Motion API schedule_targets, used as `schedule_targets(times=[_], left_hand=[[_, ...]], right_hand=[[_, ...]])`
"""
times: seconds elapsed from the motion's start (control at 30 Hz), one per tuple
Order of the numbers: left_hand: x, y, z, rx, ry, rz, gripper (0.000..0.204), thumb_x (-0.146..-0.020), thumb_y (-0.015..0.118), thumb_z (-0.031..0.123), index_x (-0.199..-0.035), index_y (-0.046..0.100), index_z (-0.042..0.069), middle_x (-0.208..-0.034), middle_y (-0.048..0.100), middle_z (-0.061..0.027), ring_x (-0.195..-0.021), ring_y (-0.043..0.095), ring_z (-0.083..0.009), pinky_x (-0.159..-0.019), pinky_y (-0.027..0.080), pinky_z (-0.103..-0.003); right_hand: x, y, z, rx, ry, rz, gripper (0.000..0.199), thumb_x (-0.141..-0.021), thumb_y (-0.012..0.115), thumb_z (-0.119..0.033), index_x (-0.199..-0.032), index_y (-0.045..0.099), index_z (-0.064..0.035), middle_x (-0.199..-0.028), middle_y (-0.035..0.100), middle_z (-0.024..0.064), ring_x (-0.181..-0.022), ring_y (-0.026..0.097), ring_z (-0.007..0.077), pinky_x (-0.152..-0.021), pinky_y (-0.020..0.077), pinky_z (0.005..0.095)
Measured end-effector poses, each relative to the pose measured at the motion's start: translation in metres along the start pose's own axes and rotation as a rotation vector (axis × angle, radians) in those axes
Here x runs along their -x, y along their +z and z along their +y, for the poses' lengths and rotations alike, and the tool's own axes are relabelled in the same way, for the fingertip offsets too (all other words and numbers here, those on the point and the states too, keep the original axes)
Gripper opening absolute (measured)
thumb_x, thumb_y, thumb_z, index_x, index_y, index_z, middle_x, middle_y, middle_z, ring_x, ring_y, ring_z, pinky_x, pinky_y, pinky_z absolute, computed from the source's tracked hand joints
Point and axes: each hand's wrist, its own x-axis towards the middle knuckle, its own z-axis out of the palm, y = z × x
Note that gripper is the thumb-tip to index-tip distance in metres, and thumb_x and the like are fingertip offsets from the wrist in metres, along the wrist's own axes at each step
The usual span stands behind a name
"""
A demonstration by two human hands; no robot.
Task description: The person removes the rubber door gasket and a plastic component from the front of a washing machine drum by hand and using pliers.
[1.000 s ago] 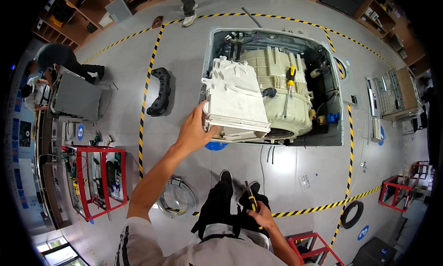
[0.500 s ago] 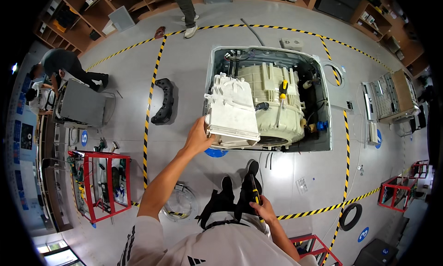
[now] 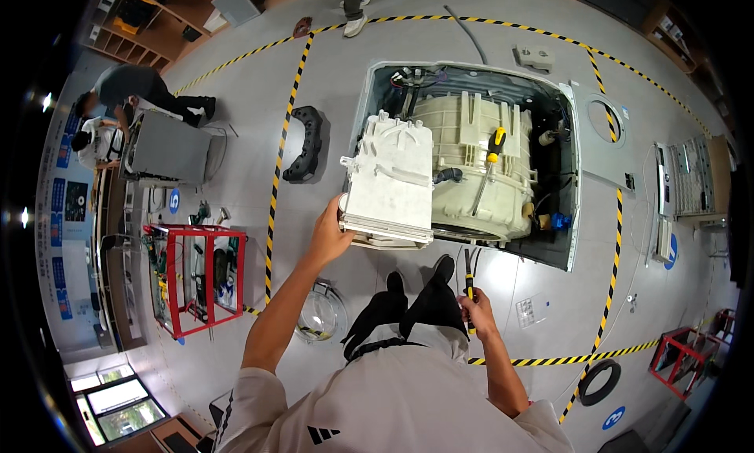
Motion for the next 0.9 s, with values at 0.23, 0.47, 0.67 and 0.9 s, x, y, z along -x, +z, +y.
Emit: schedule_targets(times=[0.23,0.47,0.67,0.9], left_hand=[[0.016,-0.004,-0.012,0.130,-0.058,-0.014,0.071,-0.073,0.071,0.006,-0.134,0.035,0.001,-0.116,0.057,-0.0187,-0.108,0.058,-0.0300,-0.090,0.046,-0.037],[0.000,-0.006,-0.016,0.028,0.096,-0.045,0.073,-0.071,0.069,0.010,-0.133,0.033,0.000,-0.103,0.055,-0.0229,-0.095,0.056,-0.0371,-0.082,0.044,-0.043],[0.003,-0.002,-0.023,0.093,0.104,-0.014,0.071,-0.072,0.071,0.012,-0.131,0.034,-0.002,-0.114,0.051,-0.0236,-0.106,0.051,-0.0393,-0.089,0.042,-0.044],[0.006,-0.004,-0.020,0.063,0.114,0.005,0.076,-0.071,0.073,0.010,-0.135,0.033,-0.001,-0.130,0.043,-0.0262,-0.123,0.040,-0.0415,-0.104,0.032,-0.045]], right_hand=[[-0.012,-0.002,-0.013,0.053,-0.069,-0.026,0.031,-0.082,0.063,-0.014,-0.106,0.048,-0.0015,-0.062,0.046,-0.0003,-0.048,0.043,0.0094,-0.046,0.0375,0.0248],[-0.029,0.030,-0.004,-0.125,-0.232,0.055,0.021,-0.086,0.058,-0.017,-0.097,0.044,-0.0076,-0.060,0.042,-0.0007,-0.042,0.043,0.0093,-0.037,0.0360,0.0236],[-0.024,0.070,-0.059,-0.250,-0.275,0.243,0.015,-0.086,0.059,-0.016,-0.096,0.049,-0.0109,-0.061,0.045,-0.0014,-0.045,0.046,0.0102,-0.040,0.0414,0.0250],[-0.010,0.080,-0.079,-0.221,-0.303,0.160,0.022,-0.085,0.060,-0.014,-0.098,0.046,-0.0055,-0.073,0.050,0.0037,-0.057,0.051,0.0122,-0.049,0.0432,0.0260]])
